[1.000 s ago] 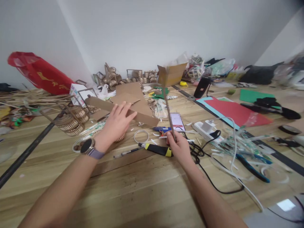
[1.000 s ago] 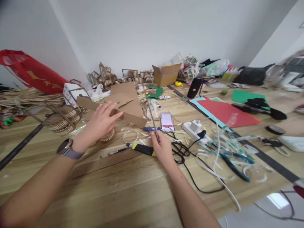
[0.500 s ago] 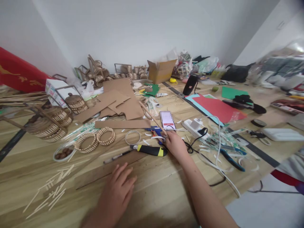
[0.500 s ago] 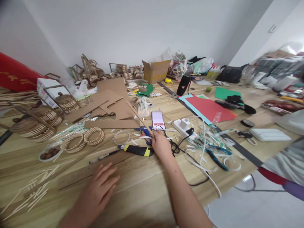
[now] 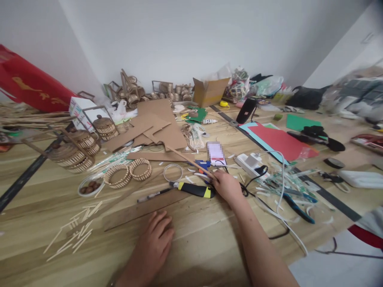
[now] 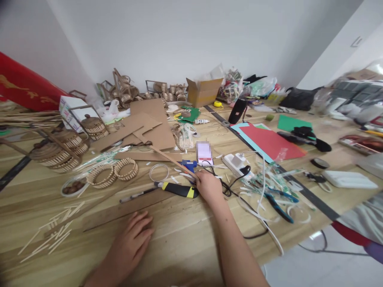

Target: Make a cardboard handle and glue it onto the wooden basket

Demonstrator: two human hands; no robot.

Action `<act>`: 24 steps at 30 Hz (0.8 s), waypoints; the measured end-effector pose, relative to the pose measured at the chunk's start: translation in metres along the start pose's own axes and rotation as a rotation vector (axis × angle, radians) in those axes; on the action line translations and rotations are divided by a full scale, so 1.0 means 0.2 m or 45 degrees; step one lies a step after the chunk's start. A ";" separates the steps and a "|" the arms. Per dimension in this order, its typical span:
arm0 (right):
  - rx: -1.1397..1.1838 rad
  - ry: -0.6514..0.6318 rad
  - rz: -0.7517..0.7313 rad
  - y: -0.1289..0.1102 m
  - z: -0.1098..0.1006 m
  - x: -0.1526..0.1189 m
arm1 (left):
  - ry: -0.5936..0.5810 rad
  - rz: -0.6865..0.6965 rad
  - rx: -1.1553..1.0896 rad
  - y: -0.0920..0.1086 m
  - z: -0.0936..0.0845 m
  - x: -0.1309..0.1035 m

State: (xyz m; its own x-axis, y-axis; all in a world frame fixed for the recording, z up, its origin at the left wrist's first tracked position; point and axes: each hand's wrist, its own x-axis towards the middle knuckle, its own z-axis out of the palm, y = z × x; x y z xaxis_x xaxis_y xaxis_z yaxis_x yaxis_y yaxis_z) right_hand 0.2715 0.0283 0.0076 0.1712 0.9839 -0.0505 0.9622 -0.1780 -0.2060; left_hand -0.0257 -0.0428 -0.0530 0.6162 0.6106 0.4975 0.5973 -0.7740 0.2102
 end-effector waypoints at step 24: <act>0.108 -0.040 -0.499 -0.07 0.15 -0.04 | -0.108 -0.115 -0.029 0.03 0.00 -0.02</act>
State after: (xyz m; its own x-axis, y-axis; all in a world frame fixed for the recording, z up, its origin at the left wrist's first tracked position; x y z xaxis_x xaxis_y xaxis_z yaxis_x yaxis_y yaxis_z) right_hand 0.2495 0.0226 -0.0190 -0.2128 0.9769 0.0185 0.9323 0.2086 -0.2955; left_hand -0.0239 -0.0492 -0.0535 0.6023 0.6892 0.4028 0.6409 -0.7183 0.2707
